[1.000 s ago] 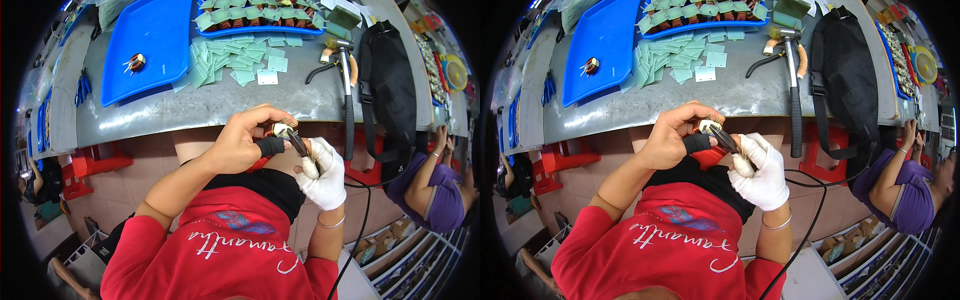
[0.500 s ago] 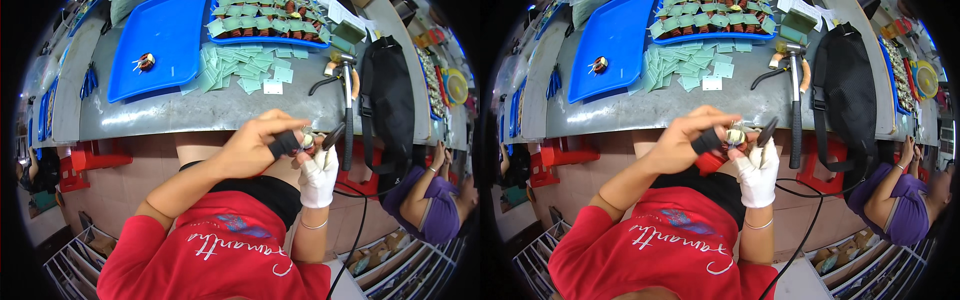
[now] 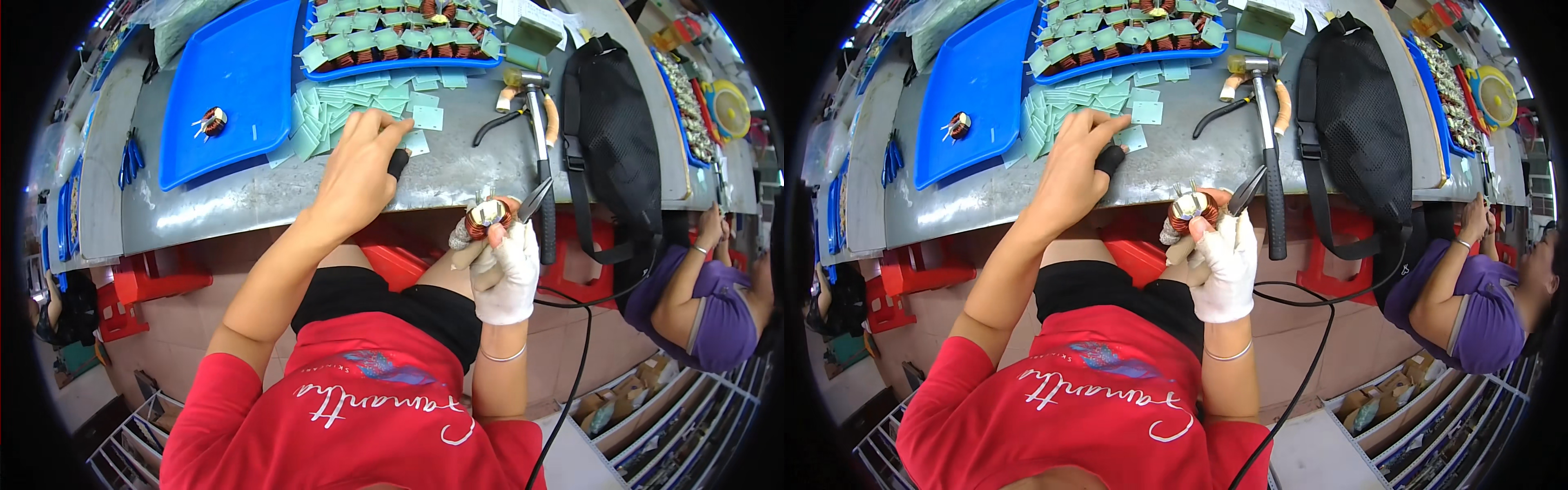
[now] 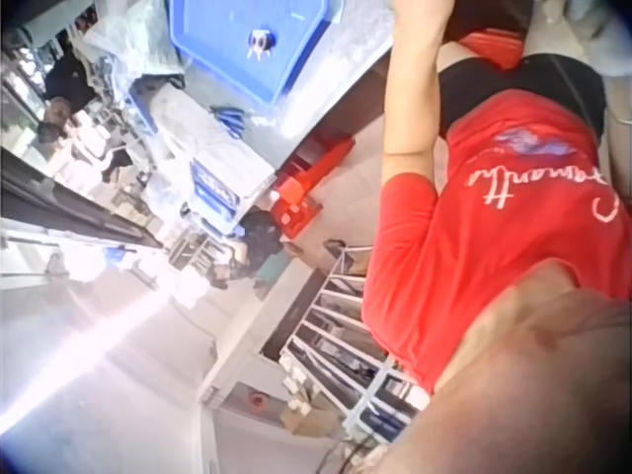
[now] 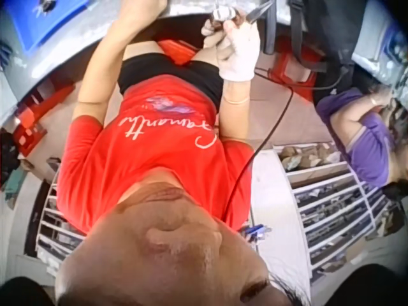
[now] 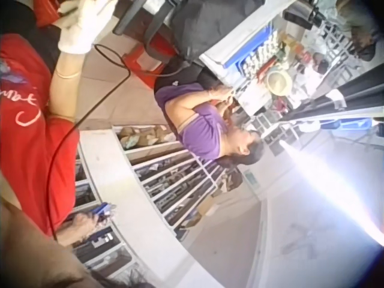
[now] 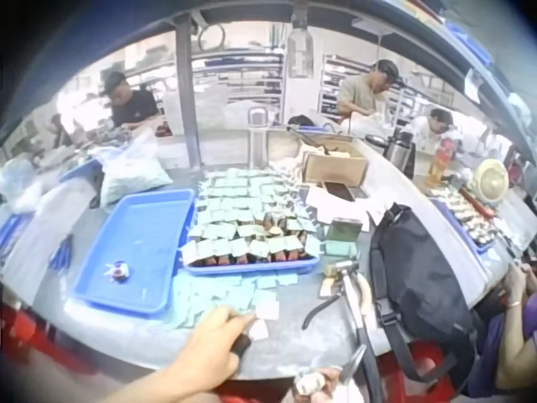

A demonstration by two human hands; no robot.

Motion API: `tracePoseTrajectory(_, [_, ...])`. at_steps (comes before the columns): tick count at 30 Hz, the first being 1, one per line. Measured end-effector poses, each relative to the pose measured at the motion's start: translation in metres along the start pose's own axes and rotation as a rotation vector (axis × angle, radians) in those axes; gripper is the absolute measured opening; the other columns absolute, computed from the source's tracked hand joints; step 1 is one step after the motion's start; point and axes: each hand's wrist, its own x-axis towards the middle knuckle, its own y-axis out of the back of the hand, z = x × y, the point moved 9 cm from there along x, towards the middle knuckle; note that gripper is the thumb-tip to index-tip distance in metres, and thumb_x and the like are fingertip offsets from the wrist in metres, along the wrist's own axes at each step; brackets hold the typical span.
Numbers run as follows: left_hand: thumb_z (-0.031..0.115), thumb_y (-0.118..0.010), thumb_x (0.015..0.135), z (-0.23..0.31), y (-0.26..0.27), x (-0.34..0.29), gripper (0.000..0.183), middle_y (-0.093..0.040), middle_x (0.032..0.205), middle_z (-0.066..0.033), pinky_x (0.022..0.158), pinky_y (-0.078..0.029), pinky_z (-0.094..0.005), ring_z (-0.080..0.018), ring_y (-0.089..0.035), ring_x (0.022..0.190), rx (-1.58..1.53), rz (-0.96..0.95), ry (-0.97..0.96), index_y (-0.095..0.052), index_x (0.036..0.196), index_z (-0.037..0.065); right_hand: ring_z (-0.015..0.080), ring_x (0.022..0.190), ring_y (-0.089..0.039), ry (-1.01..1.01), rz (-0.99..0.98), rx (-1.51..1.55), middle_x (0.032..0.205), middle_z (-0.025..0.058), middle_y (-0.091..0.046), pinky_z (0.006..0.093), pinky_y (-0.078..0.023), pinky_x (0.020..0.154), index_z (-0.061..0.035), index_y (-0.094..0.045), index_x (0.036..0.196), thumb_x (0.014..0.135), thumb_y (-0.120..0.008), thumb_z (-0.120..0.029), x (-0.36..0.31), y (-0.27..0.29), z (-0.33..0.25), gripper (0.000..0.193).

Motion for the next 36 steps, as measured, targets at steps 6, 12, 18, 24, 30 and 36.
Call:
tracePoseTrajectory(6, [-0.014,-0.055,0.071,0.007,0.0,0.003,0.043,-0.059,0.099,-0.0128,0.085,-0.044,-0.037,-0.0325,-0.053,0.095,-0.057,-0.066,-0.047,-0.062,0.111,0.0,0.0151,0.076,-0.061,0.003,0.017,-0.035,0.096,0.0094,-0.06,0.0246,-0.051,0.065,0.0002,-0.051,0.113,0.083,-0.063,-0.001,0.0,0.003,0.003,0.032])
tracePoseTrajectory(12, [-0.006,-0.057,0.082,-0.001,-0.005,-0.006,0.027,-0.055,0.092,-0.0085,0.073,-0.048,-0.0288,-0.0177,-0.055,0.086,-0.605,-0.102,0.227,-0.061,0.108,0.001,0.0121,0.081,-0.059,0.071,0.076,-0.155,0.096,0.0069,-0.06,0.0225,-0.049,0.073,-0.0005,-0.051,0.11,0.083,-0.064,0.002,-0.005,0.003,-0.005,0.03])
tracePoseTrajectory(18, [0.002,-0.058,0.09,0.023,-0.016,-0.024,0.03,-0.061,0.092,-0.0045,0.072,-0.049,-0.0234,-0.0084,-0.053,0.078,-1.144,-0.291,0.498,-0.054,0.119,0.001,0.0131,0.071,-0.059,0.203,0.068,-0.353,0.09,0.0086,-0.061,0.0222,-0.049,0.058,0.0006,-0.051,0.108,0.084,-0.064,-0.006,-0.009,-0.011,-0.021,0.028])
tracePoseTrajectory(24, [0.001,-0.055,0.091,0.033,-0.008,-0.025,0.035,-0.061,0.093,-0.0051,0.073,-0.049,-0.0246,-0.0085,-0.055,0.083,-1.147,-0.298,0.398,-0.05,0.126,0.001,0.0076,0.072,-0.056,0.17,0.103,-0.362,0.089,0.0057,-0.061,0.0196,-0.047,0.065,0.0001,-0.053,0.105,0.082,-0.066,0.003,-0.015,-0.016,-0.022,0.027])
tracePoseTrajectory(30, [-0.003,-0.054,0.089,0.037,-0.006,-0.028,0.037,-0.06,0.103,-0.0075,0.079,-0.05,-0.0257,-0.0117,-0.057,0.09,-1.188,-0.314,0.364,-0.051,0.125,0.0,0.007,0.072,-0.057,0.157,0.132,-0.403,0.089,0.0063,-0.063,0.019,-0.047,0.064,0.0002,-0.054,0.103,0.081,-0.068,0.004,-0.017,-0.016,-0.024,0.027])
tracePoseTrajectory(36, [-0.003,-0.058,0.087,0.033,-0.011,-0.029,0.037,-0.061,0.111,-0.0076,0.091,-0.049,-0.0292,-0.0148,-0.058,0.103,-1.235,-0.377,0.317,-0.053,0.124,-0.001,0.0066,0.066,-0.057,0.089,0.151,-0.445,0.084,0.0044,-0.064,0.0191,-0.047,0.059,-0.0008,-0.055,0.101,0.081,-0.069,0.002,-0.02,-0.017,-0.024,0.026])
